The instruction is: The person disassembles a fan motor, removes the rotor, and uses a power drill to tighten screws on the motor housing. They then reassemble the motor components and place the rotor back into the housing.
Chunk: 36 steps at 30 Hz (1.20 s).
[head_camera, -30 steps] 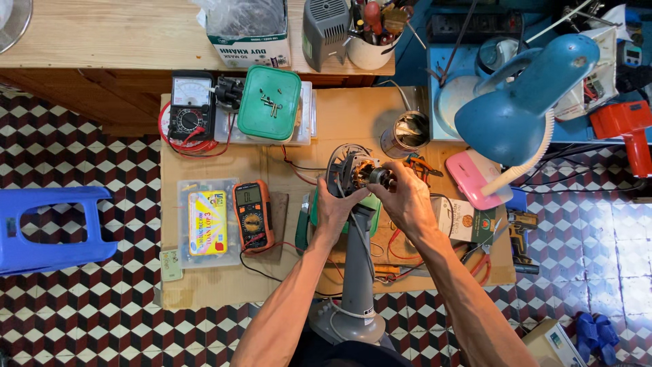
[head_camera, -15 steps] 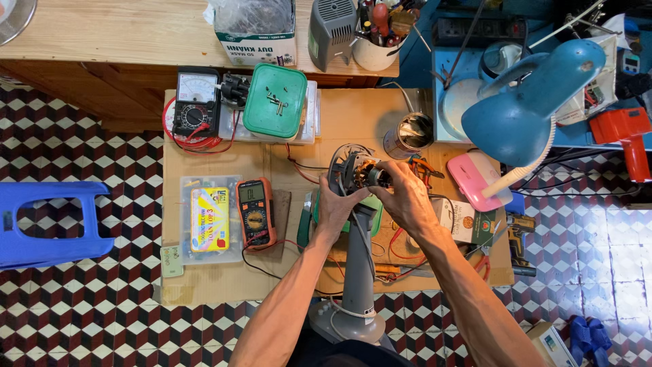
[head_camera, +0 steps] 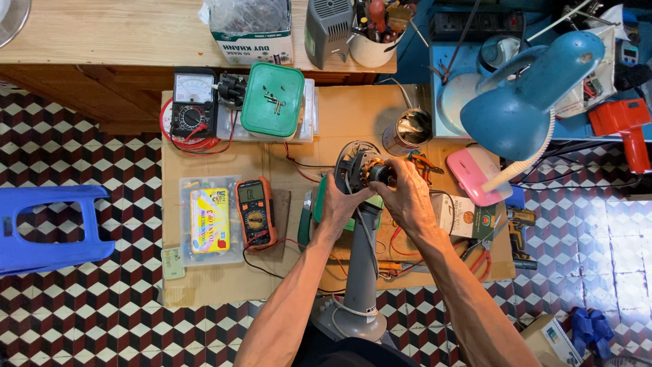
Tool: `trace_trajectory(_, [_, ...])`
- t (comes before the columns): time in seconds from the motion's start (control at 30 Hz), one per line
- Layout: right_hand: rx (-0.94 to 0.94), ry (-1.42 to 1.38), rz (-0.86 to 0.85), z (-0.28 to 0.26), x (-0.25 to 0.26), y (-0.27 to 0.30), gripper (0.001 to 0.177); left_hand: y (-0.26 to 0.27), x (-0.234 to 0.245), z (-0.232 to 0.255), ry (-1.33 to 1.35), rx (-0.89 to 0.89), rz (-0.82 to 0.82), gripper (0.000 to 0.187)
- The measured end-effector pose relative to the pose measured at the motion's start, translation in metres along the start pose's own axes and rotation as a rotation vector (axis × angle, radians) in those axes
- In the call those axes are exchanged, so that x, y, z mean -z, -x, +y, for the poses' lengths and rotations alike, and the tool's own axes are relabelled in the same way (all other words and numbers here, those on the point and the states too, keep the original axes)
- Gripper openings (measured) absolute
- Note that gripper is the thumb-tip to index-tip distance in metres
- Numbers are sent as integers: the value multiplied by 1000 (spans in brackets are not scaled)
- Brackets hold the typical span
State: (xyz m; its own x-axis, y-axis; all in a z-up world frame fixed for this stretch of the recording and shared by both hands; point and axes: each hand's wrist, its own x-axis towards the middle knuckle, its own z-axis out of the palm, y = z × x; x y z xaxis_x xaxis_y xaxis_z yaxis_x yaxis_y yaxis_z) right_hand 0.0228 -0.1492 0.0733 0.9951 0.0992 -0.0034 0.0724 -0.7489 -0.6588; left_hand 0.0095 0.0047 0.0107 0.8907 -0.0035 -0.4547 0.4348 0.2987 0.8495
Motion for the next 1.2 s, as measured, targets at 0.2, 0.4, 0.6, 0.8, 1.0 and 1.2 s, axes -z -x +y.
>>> trace_trajectory(0.2, [79,50,69,6,-10,3,49,-1,17,1,-7,-7,-104,80])
trace_trajectory(0.4, [60,44,88,2,-22,9,53,-17,31,-13,155,119,-151,82])
trace_trajectory(0.6, [68,39,66,-5,-18,6,53,-32,32,-25,-45,122,-32,85])
trace_trajectory(0.8, [-3,3,32,-7,-12,4,44,-31,31,-26,28,163,2,73])
trace_trajectory(1.0, [47,10,79,-5,-15,2,44,-35,31,-30,53,152,-22,65])
trace_trajectory(1.2, [33,38,66,-5,-20,2,46,-37,34,-35,93,153,-44,62])
